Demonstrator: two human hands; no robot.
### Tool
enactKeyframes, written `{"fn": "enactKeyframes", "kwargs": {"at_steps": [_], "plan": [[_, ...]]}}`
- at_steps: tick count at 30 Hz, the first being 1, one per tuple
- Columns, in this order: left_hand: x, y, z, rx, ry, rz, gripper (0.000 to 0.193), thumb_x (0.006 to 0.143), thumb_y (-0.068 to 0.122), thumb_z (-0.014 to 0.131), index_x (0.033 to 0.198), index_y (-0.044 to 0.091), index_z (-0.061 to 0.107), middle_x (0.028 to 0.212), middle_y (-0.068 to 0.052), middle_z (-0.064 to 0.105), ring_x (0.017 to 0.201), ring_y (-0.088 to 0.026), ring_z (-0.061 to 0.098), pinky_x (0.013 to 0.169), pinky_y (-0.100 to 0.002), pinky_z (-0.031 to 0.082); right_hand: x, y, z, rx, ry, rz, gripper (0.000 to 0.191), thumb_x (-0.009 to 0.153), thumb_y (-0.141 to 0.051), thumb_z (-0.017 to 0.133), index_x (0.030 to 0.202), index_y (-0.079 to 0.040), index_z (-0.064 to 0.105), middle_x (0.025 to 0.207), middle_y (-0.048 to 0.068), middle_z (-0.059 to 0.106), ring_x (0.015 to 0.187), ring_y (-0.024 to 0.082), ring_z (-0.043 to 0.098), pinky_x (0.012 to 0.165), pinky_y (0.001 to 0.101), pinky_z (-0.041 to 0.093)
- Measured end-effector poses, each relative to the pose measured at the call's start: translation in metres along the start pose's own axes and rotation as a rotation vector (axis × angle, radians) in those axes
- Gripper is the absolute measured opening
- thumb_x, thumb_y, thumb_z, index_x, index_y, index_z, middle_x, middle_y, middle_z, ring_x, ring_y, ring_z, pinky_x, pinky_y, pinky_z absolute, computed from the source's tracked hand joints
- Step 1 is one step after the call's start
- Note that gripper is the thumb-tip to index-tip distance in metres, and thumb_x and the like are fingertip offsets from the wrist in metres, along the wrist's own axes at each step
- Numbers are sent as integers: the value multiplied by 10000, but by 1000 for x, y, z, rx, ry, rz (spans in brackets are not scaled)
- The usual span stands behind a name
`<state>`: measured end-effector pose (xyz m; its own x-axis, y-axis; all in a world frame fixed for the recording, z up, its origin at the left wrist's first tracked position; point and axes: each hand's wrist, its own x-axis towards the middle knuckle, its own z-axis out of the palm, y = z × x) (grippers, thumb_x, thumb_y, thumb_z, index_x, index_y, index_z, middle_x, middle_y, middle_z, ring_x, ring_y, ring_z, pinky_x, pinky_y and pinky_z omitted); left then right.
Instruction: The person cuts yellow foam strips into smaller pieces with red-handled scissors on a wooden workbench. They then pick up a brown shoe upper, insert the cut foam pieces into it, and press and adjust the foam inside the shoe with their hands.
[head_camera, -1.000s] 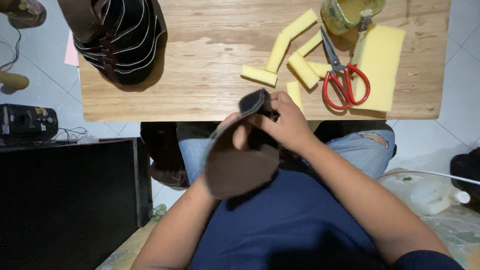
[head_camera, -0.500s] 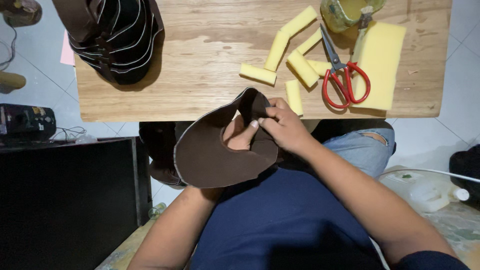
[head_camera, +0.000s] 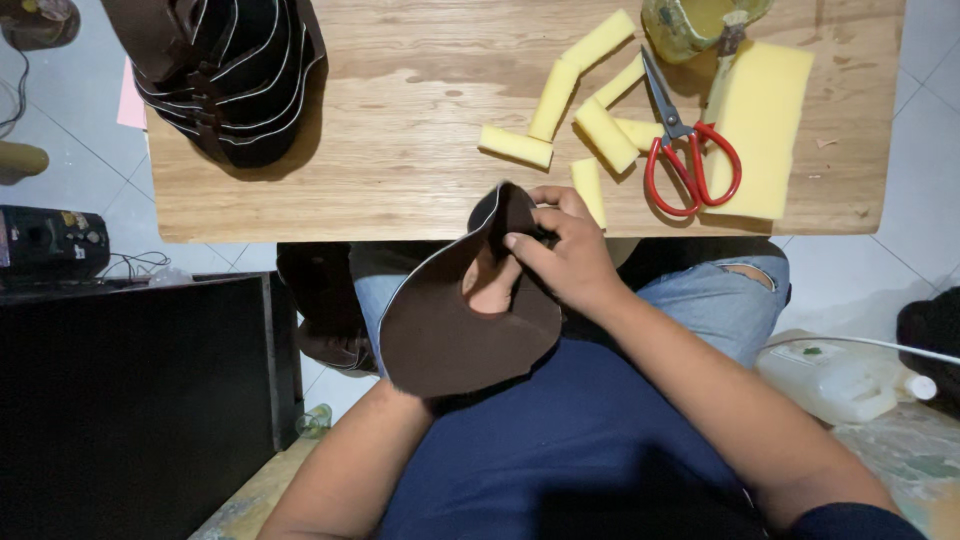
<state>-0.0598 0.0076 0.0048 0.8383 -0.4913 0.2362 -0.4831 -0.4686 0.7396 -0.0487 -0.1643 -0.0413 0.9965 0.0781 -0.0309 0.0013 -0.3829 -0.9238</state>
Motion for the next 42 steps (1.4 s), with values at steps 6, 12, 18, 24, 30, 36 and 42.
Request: {"fn": "enactKeyframes", "kwargs": {"at_steps": [6, 12, 18, 24, 30, 36, 42], "plan": [[-5, -16, 9, -336, -137, -239, 482, 929, 213, 615, 1395, 88, 603, 1325, -149, 651, 1263, -308, 639, 1099, -384, 491, 6, 0, -5, 60, -143, -112, 252, 881, -158, 744, 1088, -14, 748, 1298, 159, 540, 1253, 300, 523, 1056, 374, 417], [-29, -39, 47, 5, -19, -100, 573, 922, 164, 693, 1458, 52, 524, 1437, -202, 523, 1335, -348, 541, 1109, -395, 433, 0, -10, -4, -164, 40, -59, 255, 800, -210, 822, 871, 5, 705, 1067, 116, 655, 978, 256, 664, 856, 334, 531], [-21, -27, 32, -205, 35, -9, 602, 923, 171, 669, 1472, 12, 481, 1446, -217, 510, 1342, -346, 512, 1117, -394, 413, 1, -19, -2, -339, 149, -109, 287, 795, -198, 837, 768, -11, 619, 933, 111, 661, 815, 294, 670, 706, 374, 533], [-7, 9, -4, -902, 6, -482, 368, 990, 164, 603, 1337, 42, 596, 1220, -84, 674, 1153, -161, 633, 1001, -311, 499, -2, -22, -7, -323, 121, -19, 330, 790, -232, 860, 781, -32, 598, 743, 120, 651, 688, 295, 666, 640, 380, 517], [-4, 2, -5, -902, 46, -606, 261, 1011, 184, 636, 1155, -32, 660, 1043, -118, 681, 932, -180, 664, 813, -338, 558, -5, -22, -18, -277, -35, 42, 343, 795, -224, 859, 856, -34, 580, 767, 126, 675, 681, 272, 678, 642, 361, 533], [-2, -1, 2, -1176, 307, -856, 325, 1029, 327, 556, 1196, 59, 634, 1004, -36, 687, 898, -115, 680, 799, -298, 584, -9, -20, -19, -265, -114, -77, 338, 797, -209, 867, 923, -42, 602, 816, 126, 691, 750, 285, 690, 658, 368, 534], [-15, -17, 18, -1234, 281, -748, 286, 1066, 324, 607, 1171, 60, 640, 988, -28, 643, 853, -93, 588, 753, -277, 491, -8, -20, -18, -90, -33, -103, 446, 786, -217, 845, 1058, 3, 570, 879, 116, 678, 781, 182, 690, 700, 326, 552]]}}
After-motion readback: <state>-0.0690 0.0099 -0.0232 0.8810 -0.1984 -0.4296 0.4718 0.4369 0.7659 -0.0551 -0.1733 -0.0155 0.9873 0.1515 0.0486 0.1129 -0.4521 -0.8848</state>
